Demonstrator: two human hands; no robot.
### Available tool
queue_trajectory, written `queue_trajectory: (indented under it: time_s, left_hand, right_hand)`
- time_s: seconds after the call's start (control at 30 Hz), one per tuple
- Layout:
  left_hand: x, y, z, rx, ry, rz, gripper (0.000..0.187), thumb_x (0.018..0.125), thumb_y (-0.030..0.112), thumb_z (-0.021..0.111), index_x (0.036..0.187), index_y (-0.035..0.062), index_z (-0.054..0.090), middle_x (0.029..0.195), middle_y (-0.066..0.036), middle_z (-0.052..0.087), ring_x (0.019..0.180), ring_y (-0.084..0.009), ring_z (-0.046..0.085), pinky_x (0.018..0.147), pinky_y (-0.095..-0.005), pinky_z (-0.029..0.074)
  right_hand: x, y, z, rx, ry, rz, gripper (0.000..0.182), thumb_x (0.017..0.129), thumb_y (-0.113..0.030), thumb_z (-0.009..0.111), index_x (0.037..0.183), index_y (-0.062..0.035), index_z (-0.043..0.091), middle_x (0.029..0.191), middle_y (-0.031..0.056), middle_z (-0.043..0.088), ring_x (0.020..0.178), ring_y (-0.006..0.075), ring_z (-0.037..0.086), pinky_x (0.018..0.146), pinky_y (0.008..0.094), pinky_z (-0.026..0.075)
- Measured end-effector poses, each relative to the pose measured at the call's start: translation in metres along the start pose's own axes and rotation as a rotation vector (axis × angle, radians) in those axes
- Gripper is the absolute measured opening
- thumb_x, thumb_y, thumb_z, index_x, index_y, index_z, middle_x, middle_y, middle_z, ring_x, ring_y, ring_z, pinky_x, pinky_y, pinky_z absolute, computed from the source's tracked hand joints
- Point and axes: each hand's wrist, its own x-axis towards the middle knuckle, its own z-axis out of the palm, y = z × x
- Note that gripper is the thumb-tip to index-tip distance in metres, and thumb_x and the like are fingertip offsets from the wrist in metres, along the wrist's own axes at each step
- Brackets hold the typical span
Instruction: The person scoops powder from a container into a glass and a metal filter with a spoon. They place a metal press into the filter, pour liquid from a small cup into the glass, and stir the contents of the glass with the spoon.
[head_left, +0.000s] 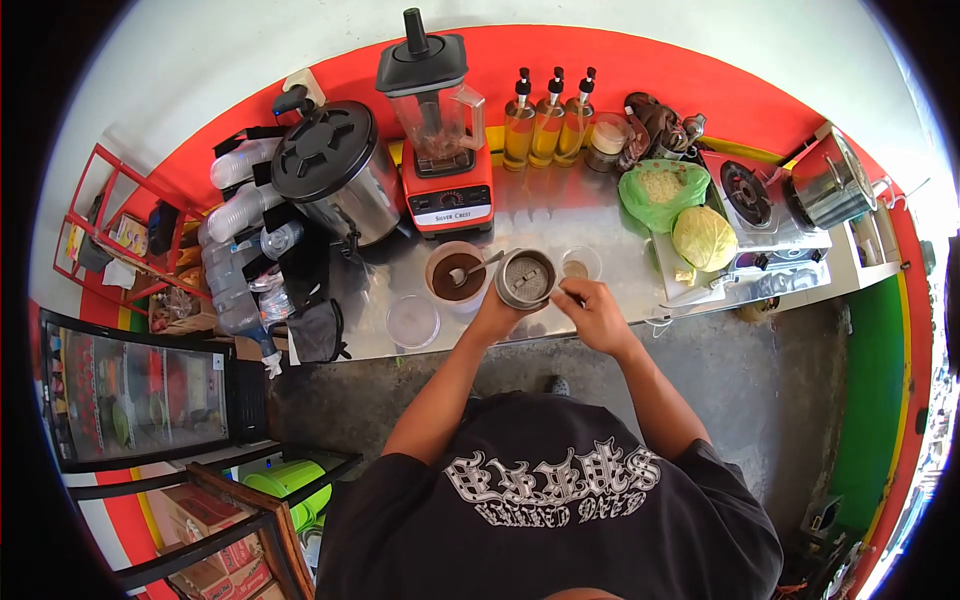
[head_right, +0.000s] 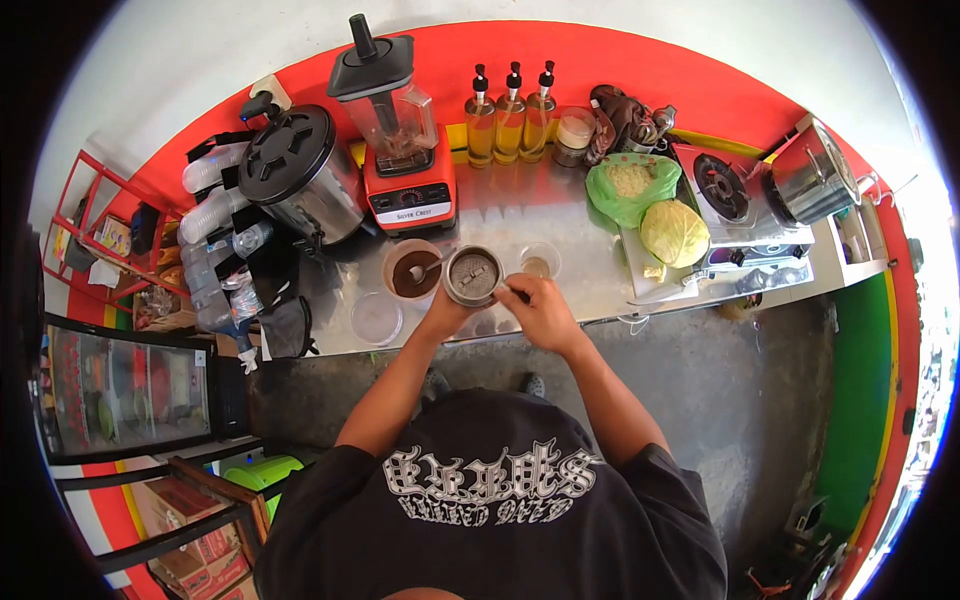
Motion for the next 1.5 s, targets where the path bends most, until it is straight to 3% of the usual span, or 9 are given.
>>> queue_trajectory:
  time_s: [0.33, 0.6, 0.73, 0.93, 1.0, 1.1, 1.33, 1.4, 1.5]
  left_hand:
    - [0.0, -0.002, -0.003, 0.018, 0.001, -0.024, 0.088, 0.077, 0.001, 0.094, 0.151, 0.0063, 0.047, 0.142, -0.006, 0.061, 0.134, -0.019, 0.058, 0.113, -0.0361, 0.049]
    - [0.001, -0.001, -0.005, 0.038, -0.019, -0.046, 0.09, 0.077, 0.001, 0.093, 0.153, 0.0063, 0.045, 0.144, -0.006, 0.06, 0.136, -0.0194, 0.058, 0.113, -0.037, 0.049]
    - [0.0, -0.002, -0.008, 0.019, -0.019, -0.113, 0.089, 0.078, 0.002, 0.093, 0.153, 0.0062, 0.045, 0.144, -0.006, 0.06, 0.135, -0.02, 0.058, 0.113, -0.0368, 0.049]
    - [-0.001, 0.004, -0.007, 0.105, 0.004, -0.132, 0.092, 0.079, 0.009, 0.095, 0.155, 0.006, 0.043, 0.145, -0.008, 0.06, 0.137, -0.0213, 0.058, 0.113, -0.0374, 0.048]
    - [-0.001, 0.004, -0.007, 0.138, -0.018, -0.168, 0.093, 0.079, 0.011, 0.095, 0.156, 0.0059, 0.043, 0.146, -0.009, 0.06, 0.138, -0.0217, 0.057, 0.113, -0.0379, 0.047]
    - [-0.001, 0.0, -0.006, 0.213, -0.019, -0.153, 0.095, 0.078, 0.014, 0.096, 0.156, 0.0058, 0.043, 0.147, -0.009, 0.059, 0.138, -0.022, 0.057, 0.114, -0.0384, 0.046]
    - [0.005, -0.008, -0.001, 0.074, -0.004, -0.139, 0.086, 0.077, 0.008, 0.096, 0.149, 0.0053, 0.05, 0.14, -0.007, 0.064, 0.132, -0.0196, 0.061, 0.111, -0.0372, 0.049]
    - [0.005, -0.005, 0.0, 0.045, 0.018, -0.133, 0.086, 0.076, 0.006, 0.096, 0.148, 0.0054, 0.05, 0.139, -0.007, 0.064, 0.131, -0.019, 0.061, 0.11, -0.0369, 0.049]
    - [0.007, 0.002, 0.002, 0.052, 0.028, 0.07, 0.084, 0.074, 0.004, 0.097, 0.145, 0.0065, 0.053, 0.135, -0.005, 0.064, 0.126, -0.0176, 0.061, 0.11, -0.0366, 0.05]
  right_hand:
    - [0.001, 0.021, 0.009, 0.059, 0.037, 0.085, 0.035, 0.105, -0.024, 0.066, 0.087, 0.0043, 0.056, 0.071, 0.013, 0.041, 0.067, 0.0187, 0.035, 0.061, 0.0382, 0.038]
    - [0.005, 0.039, 0.002, 0.157, -0.106, 0.161, 0.038, 0.108, -0.027, 0.064, 0.086, 0.0026, 0.054, 0.07, 0.0056, 0.037, 0.069, 0.0122, 0.035, 0.061, 0.0352, 0.035]
    - [0.008, 0.043, 0.01, 0.199, 0.011, 0.21, 0.04, 0.108, -0.029, 0.064, 0.084, 0.0017, 0.054, 0.07, 0.0027, 0.04, 0.07, 0.0113, 0.037, 0.063, 0.0341, 0.036]
    - [0.01, 0.062, 0.015, 0.572, -0.004, 0.355, 0.038, 0.112, -0.028, 0.06, 0.081, -0.0047, 0.058, 0.075, -0.0047, 0.048, 0.073, 0.0077, 0.04, 0.066, 0.0286, 0.035]
    - [0.007, 0.064, 0.015, 0.756, -0.13, 0.369, 0.036, 0.112, -0.026, 0.06, 0.082, -0.0065, 0.06, 0.076, -0.0055, 0.049, 0.071, 0.0072, 0.039, 0.066, 0.027, 0.034]
    - [0.013, 0.073, 0.011, 0.788, -0.008, 0.408, 0.035, 0.111, -0.026, 0.061, 0.082, -0.0065, 0.059, 0.077, -0.005, 0.049, 0.07, 0.0075, 0.039, 0.066, 0.0268, 0.034]
    - [0.014, 0.063, 0.007, 0.703, -0.03, 0.335, 0.037, 0.111, -0.027, 0.061, 0.08, -0.0056, 0.059, 0.075, -0.0038, 0.049, 0.071, 0.0077, 0.039, 0.066, 0.0275, 0.034]
    - [0.011, 0.055, 0.008, 0.319, -0.012, 0.209, 0.039, 0.11, -0.027, 0.063, 0.08, -0.0022, 0.057, 0.074, -0.001, 0.046, 0.072, 0.0096, 0.039, 0.066, 0.0307, 0.036]
    - [0.009, 0.051, -0.004, 0.283, -0.147, 0.172, 0.039, 0.108, -0.027, 0.064, 0.083, 0.0008, 0.054, 0.073, 0.0026, 0.044, 0.073, 0.0117, 0.038, 0.067, 0.0338, 0.038]
